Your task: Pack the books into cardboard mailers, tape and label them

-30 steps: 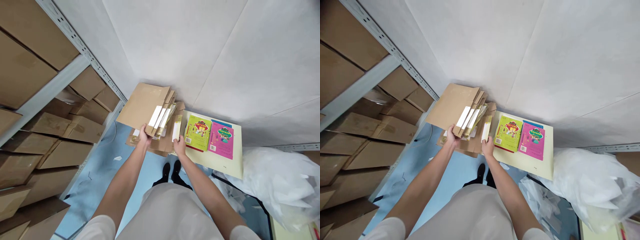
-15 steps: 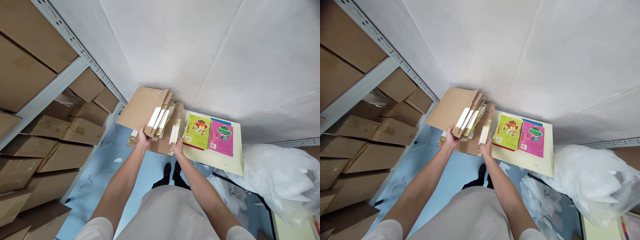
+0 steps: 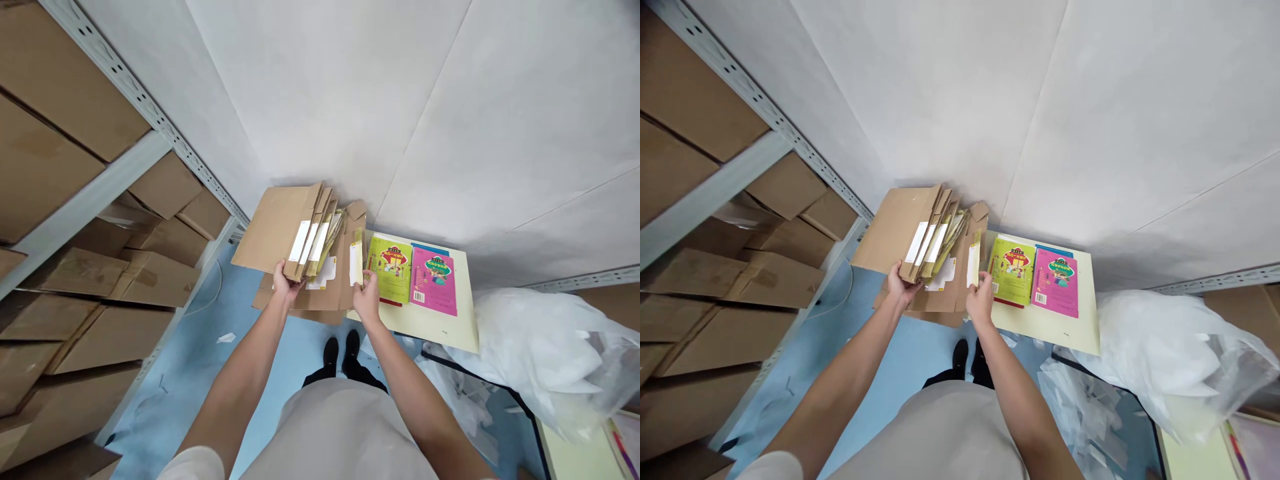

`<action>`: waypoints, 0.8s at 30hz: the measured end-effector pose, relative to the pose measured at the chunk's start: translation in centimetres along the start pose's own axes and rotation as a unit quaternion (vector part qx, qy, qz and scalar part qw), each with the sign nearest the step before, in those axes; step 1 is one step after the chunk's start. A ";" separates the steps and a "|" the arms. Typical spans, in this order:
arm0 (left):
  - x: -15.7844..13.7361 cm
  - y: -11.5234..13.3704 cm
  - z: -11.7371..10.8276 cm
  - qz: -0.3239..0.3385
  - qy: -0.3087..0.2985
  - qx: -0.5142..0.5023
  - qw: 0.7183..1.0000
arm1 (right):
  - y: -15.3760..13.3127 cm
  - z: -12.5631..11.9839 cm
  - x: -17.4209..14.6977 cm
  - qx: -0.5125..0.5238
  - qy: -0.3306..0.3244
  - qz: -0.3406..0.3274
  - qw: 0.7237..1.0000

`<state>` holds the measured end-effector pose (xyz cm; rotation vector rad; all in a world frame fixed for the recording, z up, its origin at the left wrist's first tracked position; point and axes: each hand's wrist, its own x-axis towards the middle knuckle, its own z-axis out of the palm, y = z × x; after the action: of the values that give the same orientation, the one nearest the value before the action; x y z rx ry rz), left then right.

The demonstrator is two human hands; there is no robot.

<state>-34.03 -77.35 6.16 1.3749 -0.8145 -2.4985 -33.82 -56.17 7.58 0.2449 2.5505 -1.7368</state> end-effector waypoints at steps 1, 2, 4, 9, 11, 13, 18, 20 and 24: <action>0.0 -0.1 0.0 0.002 -0.003 -0.003 1.000 | -0.2 -0.5 -0.2 0.009 0.000 -0.002 1.000; 0.1 -0.2 0.1 0.004 -0.005 -0.005 1.000 | -0.4 -1.0 -0.5 0.017 0.001 -0.002 1.000; 0.2 -0.5 0.2 0.005 -0.011 -0.010 1.000 | -0.8 -2.0 -1.0 0.034 0.003 -0.001 0.999; 1.0 -1.5 0.1 -0.009 -0.009 0.003 1.000 | -2.2 -4.8 -1.9 0.102 0.030 -0.005 0.994; 1.4 -2.1 -0.1 -0.016 -0.011 0.017 1.000 | -2.9 -6.3 -2.0 0.139 0.042 -0.009 0.989; 1.6 -2.7 -0.4 -0.023 -0.013 0.033 0.999 | -3.7 -7.9 -2.1 0.171 0.054 -0.008 0.984; 1.4 -3.9 -1.1 -0.061 -0.007 0.083 0.995 | -4.6 -11.0 -3.5 0.223 0.069 -0.005 0.972; 1.1 -3.9 -1.3 -0.077 -0.003 0.106 0.991 | -4.9 -11.9 -4.3 0.244 0.073 -0.009 0.967; 0.2 -3.8 -1.6 -0.086 -0.011 0.128 0.988 | -5.6 -13.8 -6.2 0.270 0.098 -0.014 0.958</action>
<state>-32.38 -74.87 3.29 1.5595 -1.0980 -2.6141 -27.90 -46.03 18.66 0.4158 2.1343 -2.5055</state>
